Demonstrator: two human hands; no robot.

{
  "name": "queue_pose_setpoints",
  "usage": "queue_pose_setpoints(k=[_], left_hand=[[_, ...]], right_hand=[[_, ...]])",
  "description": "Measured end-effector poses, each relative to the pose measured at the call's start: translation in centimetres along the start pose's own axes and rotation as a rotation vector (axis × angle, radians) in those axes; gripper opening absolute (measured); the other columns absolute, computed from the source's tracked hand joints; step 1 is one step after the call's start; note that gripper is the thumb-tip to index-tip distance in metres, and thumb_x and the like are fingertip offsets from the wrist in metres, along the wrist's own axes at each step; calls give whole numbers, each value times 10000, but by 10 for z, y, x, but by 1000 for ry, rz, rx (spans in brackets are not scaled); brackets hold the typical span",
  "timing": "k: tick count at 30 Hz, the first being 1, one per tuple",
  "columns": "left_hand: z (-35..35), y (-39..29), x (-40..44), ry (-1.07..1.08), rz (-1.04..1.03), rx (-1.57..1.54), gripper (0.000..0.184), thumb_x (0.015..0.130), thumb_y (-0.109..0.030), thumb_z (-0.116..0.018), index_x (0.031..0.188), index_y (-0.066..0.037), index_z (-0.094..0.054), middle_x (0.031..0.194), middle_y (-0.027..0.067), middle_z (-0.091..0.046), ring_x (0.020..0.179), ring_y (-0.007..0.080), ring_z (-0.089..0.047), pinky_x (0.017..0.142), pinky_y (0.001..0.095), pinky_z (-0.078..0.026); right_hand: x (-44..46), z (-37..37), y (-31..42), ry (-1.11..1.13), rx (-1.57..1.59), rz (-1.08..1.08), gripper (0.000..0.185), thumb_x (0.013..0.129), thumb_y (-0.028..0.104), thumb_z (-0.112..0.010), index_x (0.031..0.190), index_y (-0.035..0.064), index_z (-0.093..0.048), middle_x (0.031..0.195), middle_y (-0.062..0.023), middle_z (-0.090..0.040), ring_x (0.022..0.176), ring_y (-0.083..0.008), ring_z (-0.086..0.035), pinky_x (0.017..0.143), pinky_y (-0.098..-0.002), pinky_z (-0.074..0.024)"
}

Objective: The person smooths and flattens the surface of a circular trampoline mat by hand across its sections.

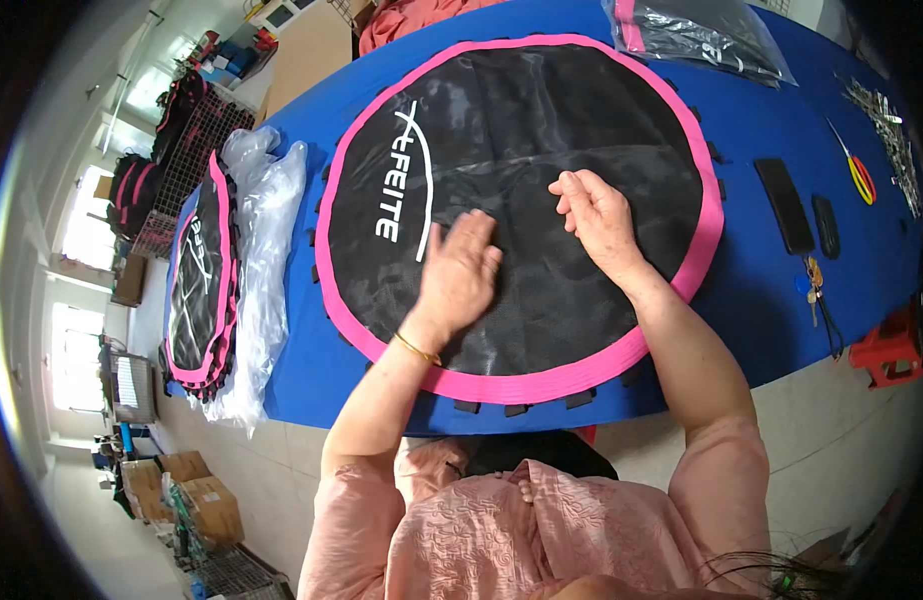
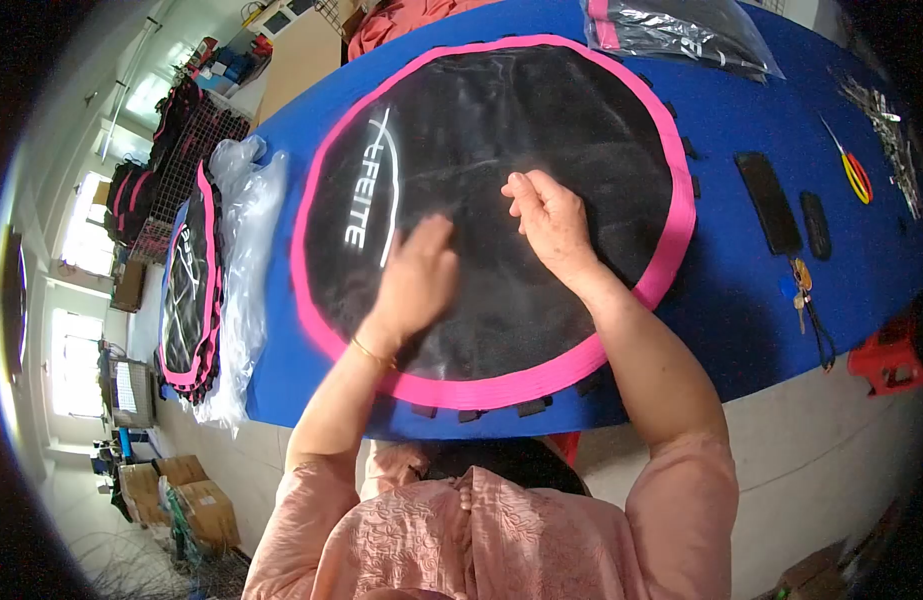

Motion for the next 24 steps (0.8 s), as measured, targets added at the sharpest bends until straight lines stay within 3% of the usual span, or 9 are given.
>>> queue_pose_setpoints(k=[1,4,7,9,16,24], left_hand=[[-4,-21,-9,66,-141,182,489,1058,-257,-569,1479,-9,-550,1540,207,-566,1468,369,-503,1238,643,-289],[10,-82,-34,109,-201,-147,507,1032,-249,-602,1474,-3,-559,1527,210,-573,1467,363,-503,1246,648,-276],[13,-113,-68,165,-314,-209,514,1028,-251,-612,1474,1,-568,1543,202,-564,1490,344,-487,1261,644,-249],[21,-112,-75,202,-316,-210,513,1033,-248,-608,1484,-7,-563,1552,184,-563,1492,342,-487,1267,642,-238],[29,-30,-55,75,0,-25,475,1087,-251,-528,1493,-5,-550,1549,195,-563,1481,367,-493,1260,632,-250],[40,-98,-102,268,-179,-180,497,1078,-251,-558,1504,3,-549,1580,178,-540,1510,338,-470,1282,629,-213]], right_hand=[[0,0,-1,4,13,-11,383,1127,389,-572,1047,54,-741,786,26,-635,633,-34,-560,568,-209,-457],[2,2,-5,-4,-3,1,385,1128,390,-567,1052,55,-741,787,27,-635,638,-31,-564,564,-203,-458],[2,5,-1,-8,2,32,383,1129,387,-565,1056,55,-741,792,27,-636,641,-32,-568,560,-202,-461],[0,6,3,-11,-1,14,384,1129,386,-564,1056,53,-741,796,26,-637,640,-32,-569,560,-202,-461],[1,4,2,1,11,8,395,1127,394,-566,1058,47,-740,811,17,-640,657,-38,-572,588,-212,-472],[0,5,5,5,13,-16,410,1125,413,-569,1058,47,-741,809,19,-635,661,-37,-569,591,-211,-469]])
Point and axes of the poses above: each hand's wrist, its own x-axis towards the middle knuckle, its own z-axis out of the back of the hand, y = z × x, the point moved 4 cm from there along x, towards the middle knuckle
